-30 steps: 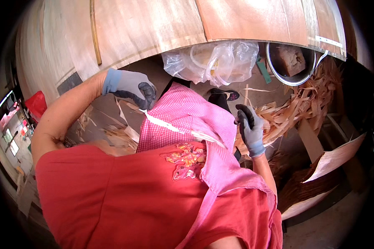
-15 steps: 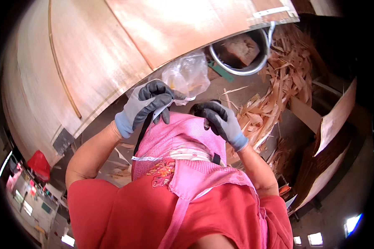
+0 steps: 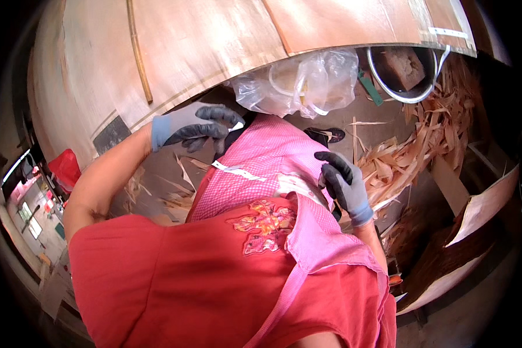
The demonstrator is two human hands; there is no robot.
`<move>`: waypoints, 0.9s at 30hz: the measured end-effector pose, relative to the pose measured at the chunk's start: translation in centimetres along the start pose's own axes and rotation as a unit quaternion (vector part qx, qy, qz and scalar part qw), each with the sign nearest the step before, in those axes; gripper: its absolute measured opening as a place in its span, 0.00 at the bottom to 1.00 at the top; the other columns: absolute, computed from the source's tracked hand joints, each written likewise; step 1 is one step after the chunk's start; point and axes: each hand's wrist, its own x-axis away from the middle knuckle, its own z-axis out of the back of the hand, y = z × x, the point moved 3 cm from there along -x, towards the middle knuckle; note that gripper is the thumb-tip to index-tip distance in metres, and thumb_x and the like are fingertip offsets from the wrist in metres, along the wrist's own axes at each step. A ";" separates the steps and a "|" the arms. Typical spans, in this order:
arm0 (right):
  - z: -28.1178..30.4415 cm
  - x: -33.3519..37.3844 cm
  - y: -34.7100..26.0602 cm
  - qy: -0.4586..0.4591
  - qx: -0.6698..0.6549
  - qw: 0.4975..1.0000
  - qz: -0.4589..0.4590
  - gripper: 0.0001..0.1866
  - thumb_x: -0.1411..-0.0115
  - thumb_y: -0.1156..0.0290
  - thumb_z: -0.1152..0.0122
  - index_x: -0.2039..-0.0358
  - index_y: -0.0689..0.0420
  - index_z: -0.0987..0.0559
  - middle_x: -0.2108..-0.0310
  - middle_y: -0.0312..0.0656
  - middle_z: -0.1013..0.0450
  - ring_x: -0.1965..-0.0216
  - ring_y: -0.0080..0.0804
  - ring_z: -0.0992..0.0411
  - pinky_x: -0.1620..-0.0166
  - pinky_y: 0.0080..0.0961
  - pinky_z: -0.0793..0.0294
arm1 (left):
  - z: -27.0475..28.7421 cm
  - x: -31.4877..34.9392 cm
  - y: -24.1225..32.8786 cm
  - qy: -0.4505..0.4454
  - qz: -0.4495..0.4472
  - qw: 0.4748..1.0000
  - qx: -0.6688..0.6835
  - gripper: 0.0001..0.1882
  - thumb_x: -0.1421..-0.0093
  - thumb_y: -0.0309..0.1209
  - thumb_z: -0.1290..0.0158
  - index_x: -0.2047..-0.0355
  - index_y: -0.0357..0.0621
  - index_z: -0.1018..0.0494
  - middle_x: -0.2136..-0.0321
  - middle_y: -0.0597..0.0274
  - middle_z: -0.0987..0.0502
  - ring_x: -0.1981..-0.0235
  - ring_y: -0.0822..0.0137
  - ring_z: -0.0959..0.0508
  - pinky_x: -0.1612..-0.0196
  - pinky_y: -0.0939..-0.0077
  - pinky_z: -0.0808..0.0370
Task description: The person measures and cuts strips of wood veneer using a measuring tape and a utility knife, then applies the strips to a larger curved wood panel.
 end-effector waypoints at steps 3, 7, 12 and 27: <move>-0.4 -0.1 1.3 0.001 0.021 1.000 0.003 0.14 0.32 0.71 0.47 0.49 0.63 0.22 0.74 0.30 0.30 0.73 0.15 0.34 0.68 0.14 0.34 | 1.4 -0.9 -4.2 -0.006 0.086 0.993 -0.085 0.17 0.40 0.41 0.42 0.58 0.41 0.24 0.76 0.64 0.21 0.89 0.78 0.33 0.87 0.83 0.40; -0.7 -0.7 0.9 0.005 0.016 1.000 0.000 0.15 0.32 0.71 0.47 0.49 0.64 0.23 0.74 0.30 0.31 0.73 0.16 0.34 0.67 0.15 0.33 | 1.6 -1.4 -6.3 -0.064 0.148 0.978 -0.131 0.17 0.42 0.41 0.39 0.60 0.42 0.24 0.75 0.67 0.24 0.88 0.77 0.33 0.86 0.81 0.39; -1.0 -1.7 0.7 0.011 0.006 1.000 0.000 0.14 0.32 0.74 0.48 0.48 0.64 0.24 0.74 0.30 0.32 0.74 0.15 0.34 0.68 0.15 0.32 | 0.8 -1.3 -7.0 -0.054 0.104 0.991 -0.069 0.19 0.50 0.33 0.35 0.59 0.43 0.25 0.74 0.68 0.25 0.83 0.78 0.31 0.85 0.81 0.38; -1.1 -3.8 -2.0 0.061 0.127 0.983 0.119 0.15 0.36 0.78 0.43 0.49 0.60 0.23 0.72 0.40 0.25 0.74 0.22 0.27 0.67 0.21 0.26 | 3.6 -1.4 8.3 0.132 -0.235 0.963 0.026 0.20 0.49 0.23 0.37 0.54 0.41 0.27 0.71 0.69 0.24 0.79 0.81 0.29 0.79 0.88 0.35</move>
